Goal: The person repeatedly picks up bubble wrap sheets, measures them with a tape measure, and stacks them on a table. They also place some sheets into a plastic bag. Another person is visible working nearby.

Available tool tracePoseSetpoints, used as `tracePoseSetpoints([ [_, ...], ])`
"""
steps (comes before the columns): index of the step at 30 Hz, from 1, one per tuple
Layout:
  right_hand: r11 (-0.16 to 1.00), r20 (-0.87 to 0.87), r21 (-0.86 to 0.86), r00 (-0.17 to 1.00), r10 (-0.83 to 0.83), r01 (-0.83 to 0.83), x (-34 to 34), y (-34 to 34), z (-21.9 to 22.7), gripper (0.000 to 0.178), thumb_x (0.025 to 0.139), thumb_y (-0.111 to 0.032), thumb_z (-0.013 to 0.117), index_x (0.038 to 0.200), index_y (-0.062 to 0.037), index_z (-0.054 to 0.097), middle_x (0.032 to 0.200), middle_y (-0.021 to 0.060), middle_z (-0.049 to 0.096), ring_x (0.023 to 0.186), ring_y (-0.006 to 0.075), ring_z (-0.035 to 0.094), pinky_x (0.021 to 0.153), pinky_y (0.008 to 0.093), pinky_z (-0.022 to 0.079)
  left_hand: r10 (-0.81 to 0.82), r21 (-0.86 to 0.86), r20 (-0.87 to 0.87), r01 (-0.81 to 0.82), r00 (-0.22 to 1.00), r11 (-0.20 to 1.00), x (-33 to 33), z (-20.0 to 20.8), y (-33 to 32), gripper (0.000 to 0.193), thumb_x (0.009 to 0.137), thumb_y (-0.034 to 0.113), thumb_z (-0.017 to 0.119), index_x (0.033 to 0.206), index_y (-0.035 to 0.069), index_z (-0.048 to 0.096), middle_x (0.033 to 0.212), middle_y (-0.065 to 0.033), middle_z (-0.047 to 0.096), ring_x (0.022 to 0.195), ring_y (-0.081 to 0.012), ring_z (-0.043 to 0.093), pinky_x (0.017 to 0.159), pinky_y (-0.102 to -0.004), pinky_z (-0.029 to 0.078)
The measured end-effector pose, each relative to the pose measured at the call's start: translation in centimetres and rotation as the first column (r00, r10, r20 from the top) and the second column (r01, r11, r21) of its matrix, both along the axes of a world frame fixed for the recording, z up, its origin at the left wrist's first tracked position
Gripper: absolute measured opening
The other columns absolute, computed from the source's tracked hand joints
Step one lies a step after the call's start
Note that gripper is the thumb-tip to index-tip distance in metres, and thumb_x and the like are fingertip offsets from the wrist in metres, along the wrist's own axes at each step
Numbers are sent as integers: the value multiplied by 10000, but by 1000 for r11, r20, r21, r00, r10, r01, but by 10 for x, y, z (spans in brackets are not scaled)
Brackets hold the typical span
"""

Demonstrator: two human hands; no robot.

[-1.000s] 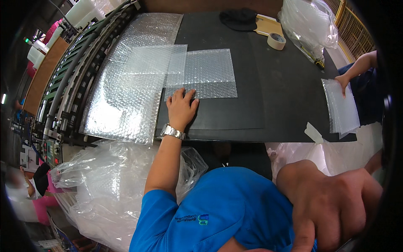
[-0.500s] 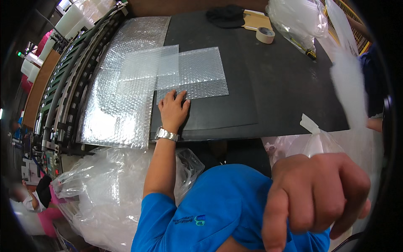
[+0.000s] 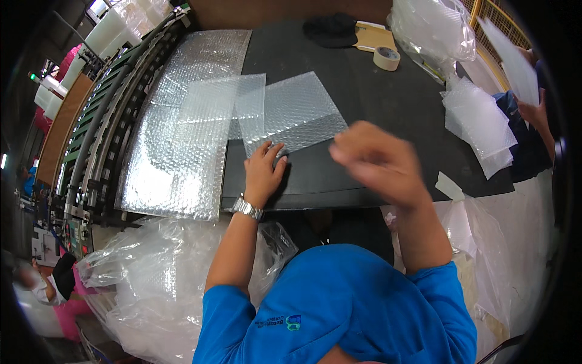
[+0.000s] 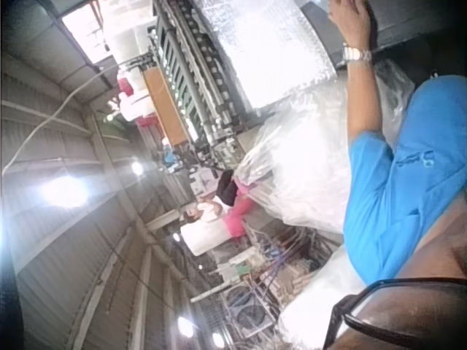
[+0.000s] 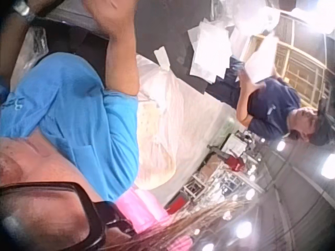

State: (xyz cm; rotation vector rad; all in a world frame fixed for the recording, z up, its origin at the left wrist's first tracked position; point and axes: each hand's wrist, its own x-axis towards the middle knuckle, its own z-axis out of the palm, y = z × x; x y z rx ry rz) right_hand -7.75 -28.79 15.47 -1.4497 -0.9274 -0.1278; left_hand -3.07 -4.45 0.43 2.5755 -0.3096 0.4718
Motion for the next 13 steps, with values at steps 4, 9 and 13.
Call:
tracePoseSetpoints([
  [4,535,338,-596,792,-509,599,39,12,-95,473,774,-373,572,1165,-118,497,1225,154,416,1173,303,347,970,503,223,77,117,340,-124,937,985,9,29,6,399,768,260,551,1129,93,524,1225,-217,424,1113,-361,409,889,-476,314],
  [9,209,432,-809,797,-423,549,57,27,-127,583,756,-515,498,1227,-174,446,1291,156,341,1217,323,283,964,592,181,282,389,-161,-201,946,899,40,10,53,544,809,505,436,1178,109,490,1212,-200,454,1146,-361,400,938,-576,239],
  [13,224,368,-799,748,-552,559,67,-2,-146,639,734,-541,518,1259,-192,418,1336,145,305,1262,311,226,963,622,150,-166,324,-81,183,983,928,55,9,4,555,788,462,509,1220,115,477,1244,-169,451,1193,-318,380,995,-444,237],
])
